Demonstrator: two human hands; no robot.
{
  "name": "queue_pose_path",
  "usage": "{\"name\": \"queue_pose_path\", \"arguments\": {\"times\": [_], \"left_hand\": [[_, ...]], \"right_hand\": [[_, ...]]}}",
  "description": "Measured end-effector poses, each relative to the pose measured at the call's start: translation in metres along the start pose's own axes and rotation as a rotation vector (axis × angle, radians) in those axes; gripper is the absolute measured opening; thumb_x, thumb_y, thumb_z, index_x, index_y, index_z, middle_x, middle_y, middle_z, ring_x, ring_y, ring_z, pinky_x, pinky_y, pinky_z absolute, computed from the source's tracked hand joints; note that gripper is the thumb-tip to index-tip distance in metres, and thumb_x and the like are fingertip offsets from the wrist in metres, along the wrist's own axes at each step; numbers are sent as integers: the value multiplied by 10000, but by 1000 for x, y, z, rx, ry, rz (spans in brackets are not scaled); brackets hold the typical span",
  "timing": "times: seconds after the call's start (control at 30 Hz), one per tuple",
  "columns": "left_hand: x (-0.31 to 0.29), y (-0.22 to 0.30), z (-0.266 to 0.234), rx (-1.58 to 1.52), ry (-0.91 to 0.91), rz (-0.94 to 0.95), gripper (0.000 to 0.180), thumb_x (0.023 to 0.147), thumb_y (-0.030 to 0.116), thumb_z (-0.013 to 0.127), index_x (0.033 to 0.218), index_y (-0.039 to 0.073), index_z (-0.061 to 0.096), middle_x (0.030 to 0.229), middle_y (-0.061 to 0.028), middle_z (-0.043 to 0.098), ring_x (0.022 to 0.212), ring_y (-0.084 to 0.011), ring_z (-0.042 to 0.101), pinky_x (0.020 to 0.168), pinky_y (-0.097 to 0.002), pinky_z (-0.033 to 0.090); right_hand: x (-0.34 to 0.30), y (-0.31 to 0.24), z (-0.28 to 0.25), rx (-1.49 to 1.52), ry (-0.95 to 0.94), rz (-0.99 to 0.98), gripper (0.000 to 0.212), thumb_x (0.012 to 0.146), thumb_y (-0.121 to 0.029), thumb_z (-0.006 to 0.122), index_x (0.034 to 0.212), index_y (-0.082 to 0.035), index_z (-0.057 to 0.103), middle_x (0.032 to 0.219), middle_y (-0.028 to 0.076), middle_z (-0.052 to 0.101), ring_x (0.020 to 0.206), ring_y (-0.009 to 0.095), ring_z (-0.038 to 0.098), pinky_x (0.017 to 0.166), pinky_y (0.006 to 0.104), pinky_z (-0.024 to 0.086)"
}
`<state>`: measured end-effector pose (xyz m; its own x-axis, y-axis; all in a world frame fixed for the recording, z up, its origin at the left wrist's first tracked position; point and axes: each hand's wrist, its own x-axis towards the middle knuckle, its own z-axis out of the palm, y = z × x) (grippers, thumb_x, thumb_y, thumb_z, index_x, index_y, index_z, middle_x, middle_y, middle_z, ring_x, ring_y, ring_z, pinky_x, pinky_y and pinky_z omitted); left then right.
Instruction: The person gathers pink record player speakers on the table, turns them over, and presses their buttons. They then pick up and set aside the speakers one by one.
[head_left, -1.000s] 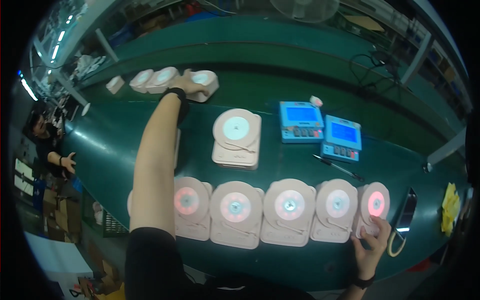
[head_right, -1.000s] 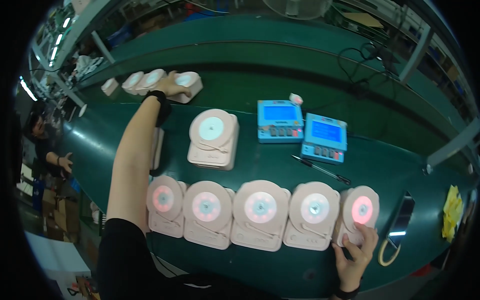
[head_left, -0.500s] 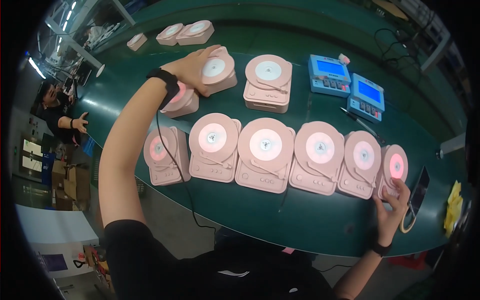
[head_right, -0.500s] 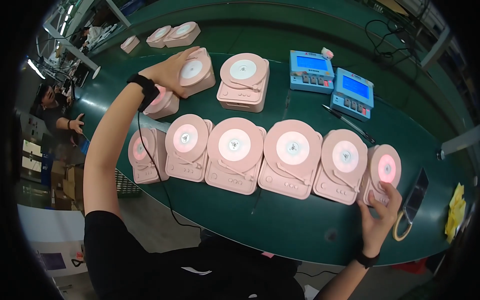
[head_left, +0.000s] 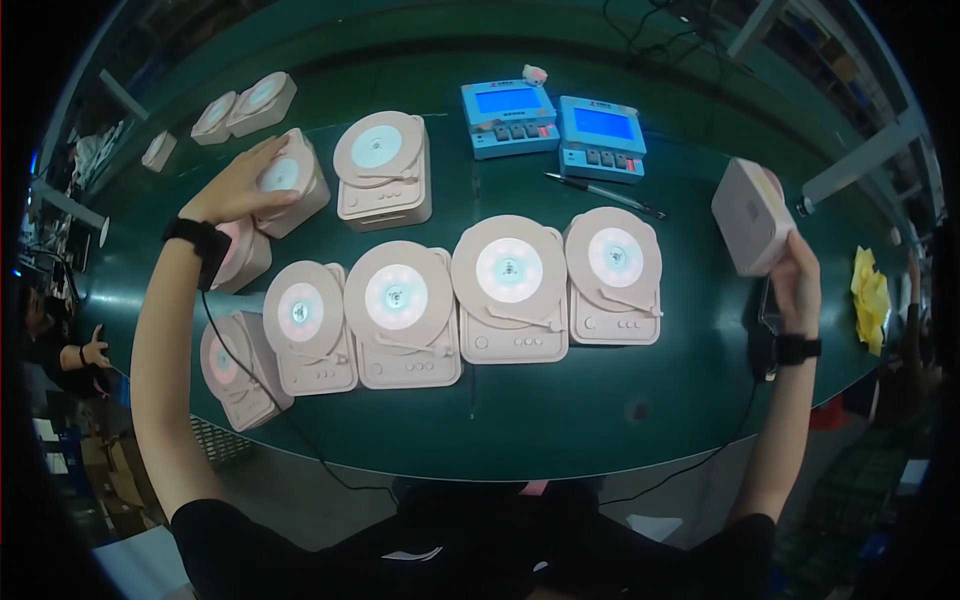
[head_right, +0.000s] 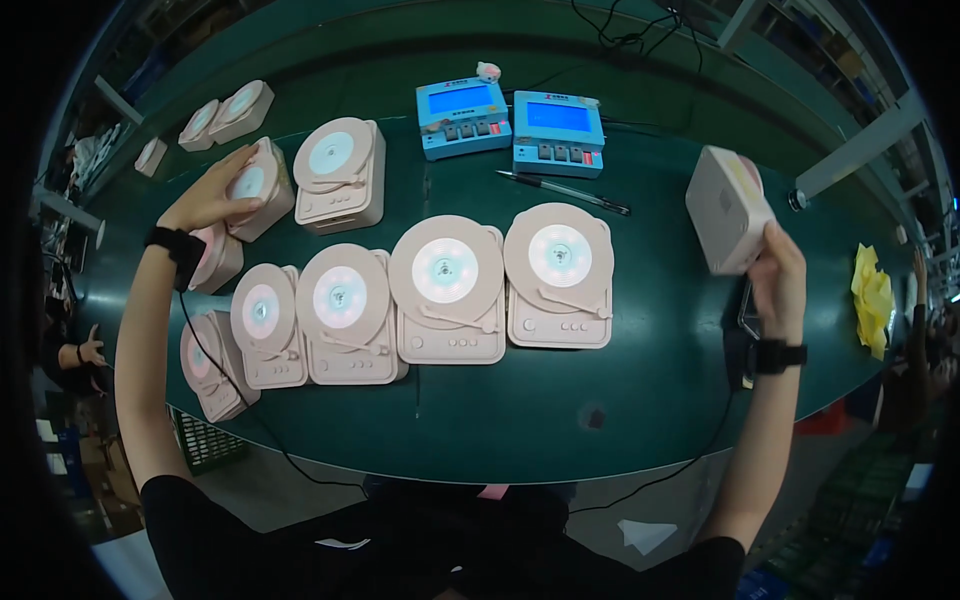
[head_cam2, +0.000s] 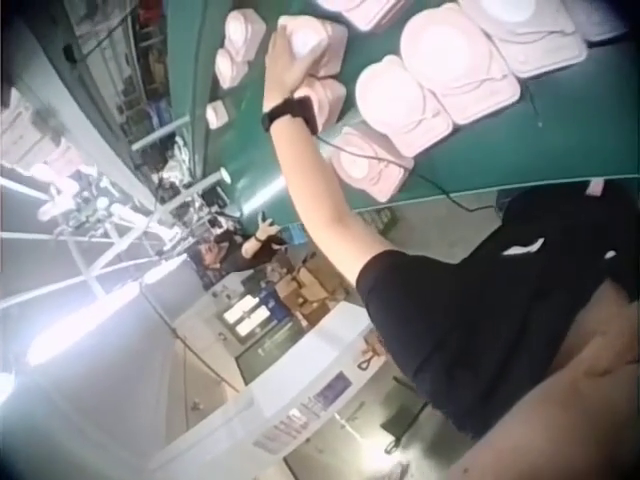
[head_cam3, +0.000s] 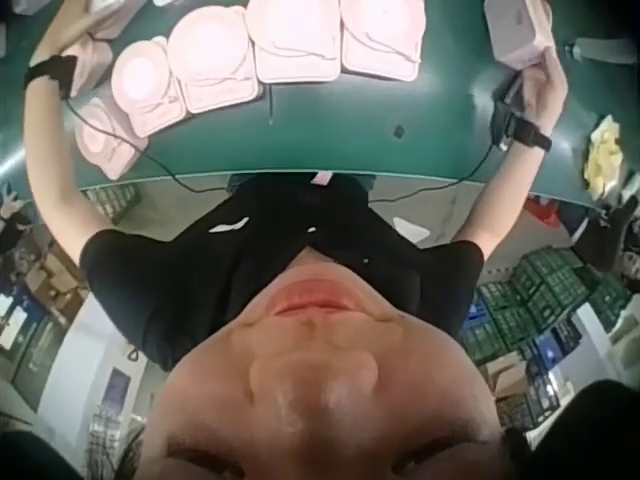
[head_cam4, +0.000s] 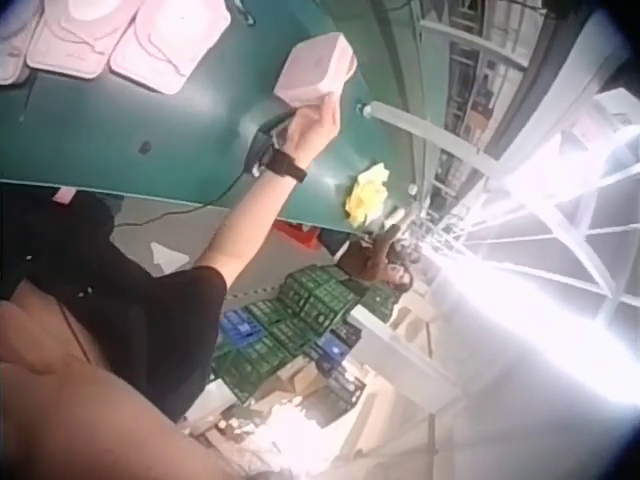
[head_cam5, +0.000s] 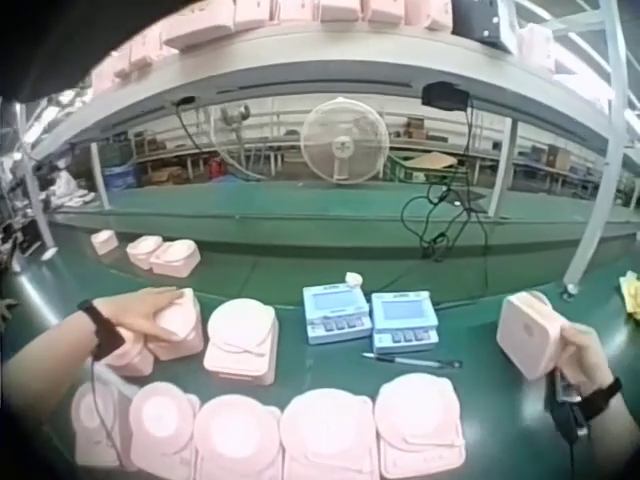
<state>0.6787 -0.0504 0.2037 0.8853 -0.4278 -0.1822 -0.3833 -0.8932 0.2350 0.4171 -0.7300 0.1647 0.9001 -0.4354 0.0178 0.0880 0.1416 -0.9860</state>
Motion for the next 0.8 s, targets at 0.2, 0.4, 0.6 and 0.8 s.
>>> {"name": "queue_pose_path", "arguments": {"times": [0.2, 0.4, 0.6, 0.8], "left_hand": [[2, 7, -3, 16, 18, 20, 1020, 643, 576, 720, 1483, 111, 374, 1488, -204, 401, 1348, -374, 412, 1143, -421, 291], [1, 15, -3, -62, 36, -18, 943, 672, 495, 737, 1460, 93, 410, 1459, -203, 443, 1298, -359, 481, 1102, -417, 358], [4, 15, -10, -87, 8, -30, 903, 688, 430, 750, 1459, 102, 416, 1458, -199, 445, 1302, -348, 481, 1101, -410, 362], [2, 13, -7, -20, 14, -13, 955, 653, 500, 748, 1454, 95, 422, 1453, -200, 451, 1312, -341, 472, 1113, -404, 346]], "right_hand": [[146, 7, -26, 60, 166, 1, 426, 882, -283, 711, 1237, -71, 608, 1211, 66, 579, 1186, 206, 481, 1006, 488, 394], [259, 39, -14, 42, 232, 41, 561, 883, -371, 692, 1334, -74, 536, 1336, 98, 526, 1297, 263, 421, 1088, 507, 286], [246, 32, 17, -637, 386, -41, 667, 900, -442, 643, 1406, -48, 459, 1410, 153, 482, 1350, 291, 395, 1125, 426, 270], [29, -10, 92, -703, -165, -119, 673, 920, -458, 608, 1436, -64, 430, 1449, 136, 459, 1365, 259, 394, 1125, 380, 301]]}}
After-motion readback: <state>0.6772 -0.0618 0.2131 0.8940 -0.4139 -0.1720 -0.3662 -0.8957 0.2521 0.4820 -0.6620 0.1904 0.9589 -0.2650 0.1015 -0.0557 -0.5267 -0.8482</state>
